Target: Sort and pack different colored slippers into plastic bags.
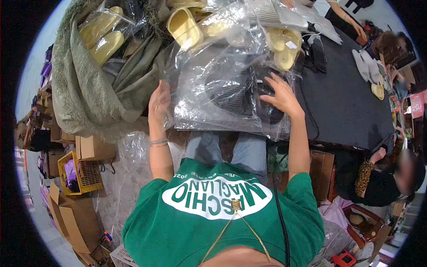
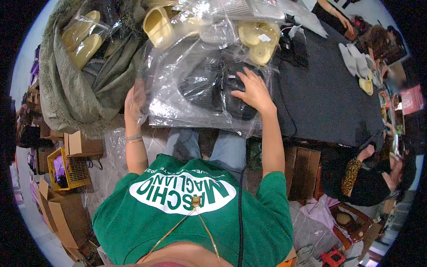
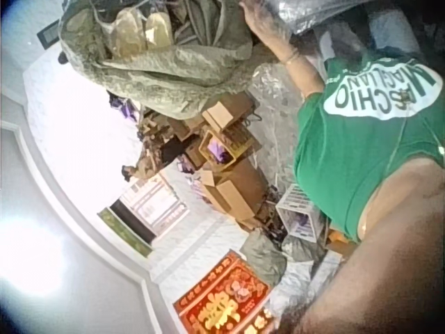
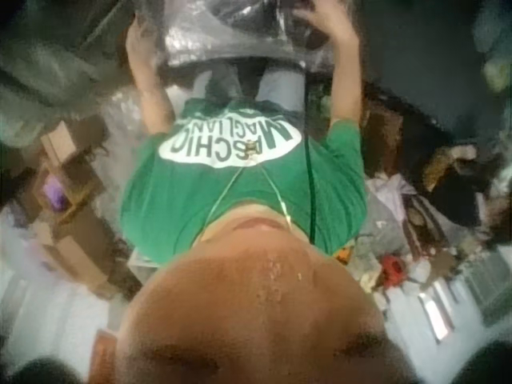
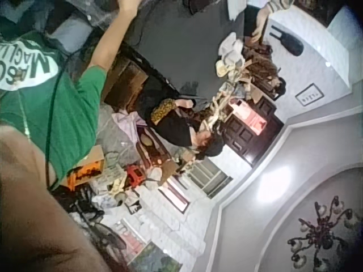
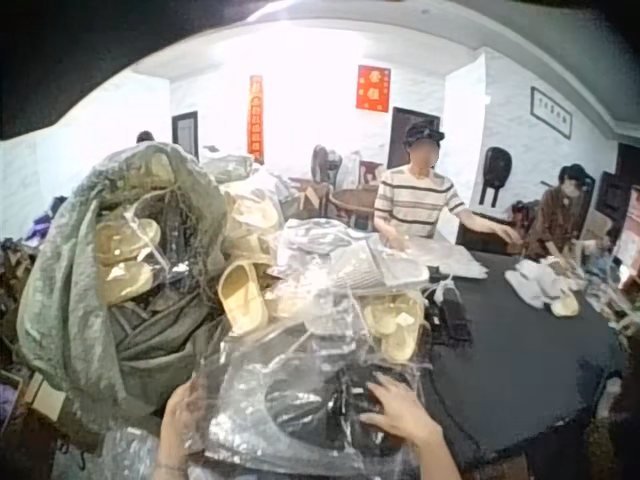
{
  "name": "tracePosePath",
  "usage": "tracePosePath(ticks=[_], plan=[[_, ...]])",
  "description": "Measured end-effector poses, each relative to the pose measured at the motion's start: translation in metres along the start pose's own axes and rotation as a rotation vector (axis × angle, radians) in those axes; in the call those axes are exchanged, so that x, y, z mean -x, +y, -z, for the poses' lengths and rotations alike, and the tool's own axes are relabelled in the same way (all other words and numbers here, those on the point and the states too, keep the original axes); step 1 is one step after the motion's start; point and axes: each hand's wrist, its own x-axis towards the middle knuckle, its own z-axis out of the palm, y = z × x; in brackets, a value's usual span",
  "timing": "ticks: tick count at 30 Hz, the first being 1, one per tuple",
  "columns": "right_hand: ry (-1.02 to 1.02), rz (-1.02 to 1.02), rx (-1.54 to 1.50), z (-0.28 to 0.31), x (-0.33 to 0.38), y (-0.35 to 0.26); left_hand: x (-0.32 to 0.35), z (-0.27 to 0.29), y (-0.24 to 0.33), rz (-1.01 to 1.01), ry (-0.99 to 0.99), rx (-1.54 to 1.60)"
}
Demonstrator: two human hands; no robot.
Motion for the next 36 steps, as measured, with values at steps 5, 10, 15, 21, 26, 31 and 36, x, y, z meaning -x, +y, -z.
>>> tracePosePath(ticks=[5, 10, 15, 21, 26, 31, 36], plan=[[-0.023, 0.086, -0.014, -0.008, -0.021, -0.013, 0.025, 0.006, 0.000, -0.308, -0.224, -0.302], [0.084, -0.246, -0.081, 0.013, -0.005, -0.009, 0.031, 0.016, -0.001, -0.291, -0.266, -0.261], [-0.074, -0.704, 0.039, 0.027, 0.026, 0.001, 0.037, 0.004, -0.003, -0.405, -0.306, -0.318], [-0.056, -0.549, -0.351, -0.008, 0.023, 0.029, 0.019, -0.010, 0.001, -0.154, -0.149, -0.213], [0.276, -0.450, -1.313, -0.009, 0.012, 0.030, -0.047, 0.024, -0.023, 0.114, -0.259, 0.082], [0.083, -0.135, -1.891, -0.009, 0.011, 0.039, -0.026, 0.009, -0.007, 0.145, -0.268, 0.094], [0.018, 0.074, -0.369, -0.014, -0.008, 0.013, -0.041, 0.016, -0.014, 0.163, -0.222, 0.177]])
